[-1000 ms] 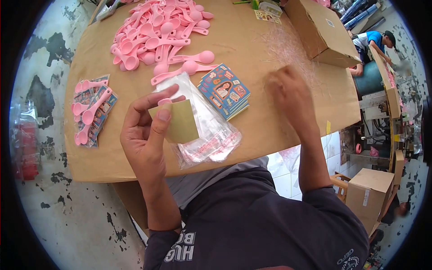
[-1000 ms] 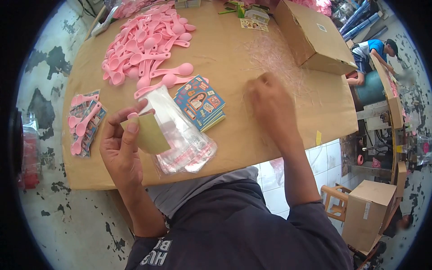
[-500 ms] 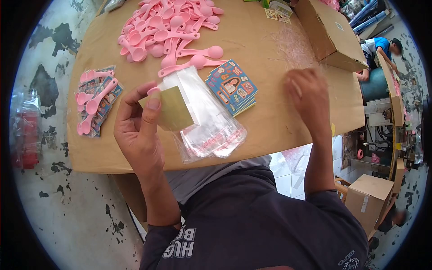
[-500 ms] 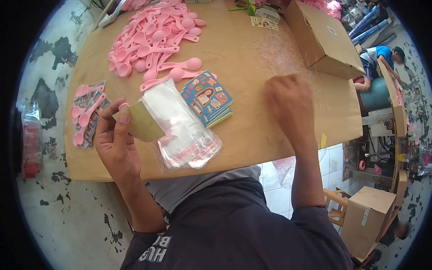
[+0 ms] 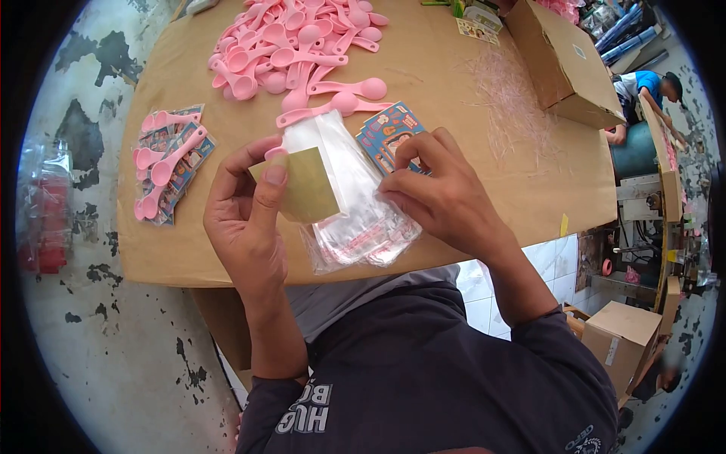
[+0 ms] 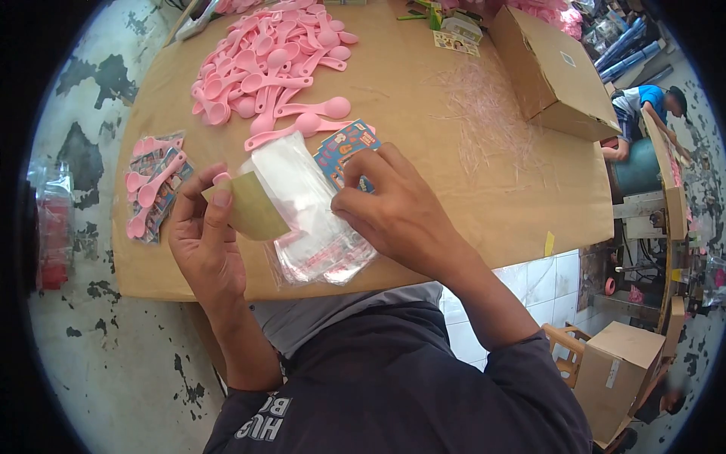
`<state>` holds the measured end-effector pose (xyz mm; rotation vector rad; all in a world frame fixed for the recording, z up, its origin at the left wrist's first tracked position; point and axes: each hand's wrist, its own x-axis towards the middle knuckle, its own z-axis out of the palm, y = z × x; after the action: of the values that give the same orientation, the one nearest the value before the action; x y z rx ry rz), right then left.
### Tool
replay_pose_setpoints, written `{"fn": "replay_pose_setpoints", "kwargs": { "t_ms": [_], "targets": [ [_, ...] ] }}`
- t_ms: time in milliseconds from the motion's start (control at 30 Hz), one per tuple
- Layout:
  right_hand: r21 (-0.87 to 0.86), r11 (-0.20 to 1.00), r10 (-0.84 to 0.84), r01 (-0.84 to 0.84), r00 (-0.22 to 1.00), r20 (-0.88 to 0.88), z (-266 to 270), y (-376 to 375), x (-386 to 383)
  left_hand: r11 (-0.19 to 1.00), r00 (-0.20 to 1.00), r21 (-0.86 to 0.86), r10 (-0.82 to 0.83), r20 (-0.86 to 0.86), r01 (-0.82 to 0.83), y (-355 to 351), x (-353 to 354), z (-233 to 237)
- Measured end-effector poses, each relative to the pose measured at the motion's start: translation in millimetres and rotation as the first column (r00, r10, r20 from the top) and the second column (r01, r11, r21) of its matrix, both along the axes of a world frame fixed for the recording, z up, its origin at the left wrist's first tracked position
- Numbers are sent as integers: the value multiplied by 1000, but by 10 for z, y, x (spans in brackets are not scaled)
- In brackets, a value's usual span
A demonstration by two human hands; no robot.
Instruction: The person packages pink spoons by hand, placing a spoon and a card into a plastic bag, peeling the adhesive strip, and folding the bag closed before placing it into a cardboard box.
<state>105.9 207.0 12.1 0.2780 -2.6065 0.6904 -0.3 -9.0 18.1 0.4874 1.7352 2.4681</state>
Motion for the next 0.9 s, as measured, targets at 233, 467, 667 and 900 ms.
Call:
{"fn": "replay_pose_setpoints", "kwargs": {
  "t_ms": [233, 467, 667, 900],
  "targets": [
    [-511, 824, -164, 246, 966, 201, 225, 883, 159, 1000, 1000, -11, 12, 23, -12, -66, -63, -61],
    [236, 828, -502, 509, 860, -94, 210, 1198, 108, 999, 1000, -14, -30, -7, 30, -77, -86, -103],
    [220, 962, -195, 162, 971, 137, 85, 1103, -300, 999, 999, -30, -27, -25, 26, -56, -78, -116],
    [433, 895, 60, -107, 991, 119, -107, 1258, -795, 999, 1000, -34, -4, 19, 5, -52, -27, -76]
  ]
}}
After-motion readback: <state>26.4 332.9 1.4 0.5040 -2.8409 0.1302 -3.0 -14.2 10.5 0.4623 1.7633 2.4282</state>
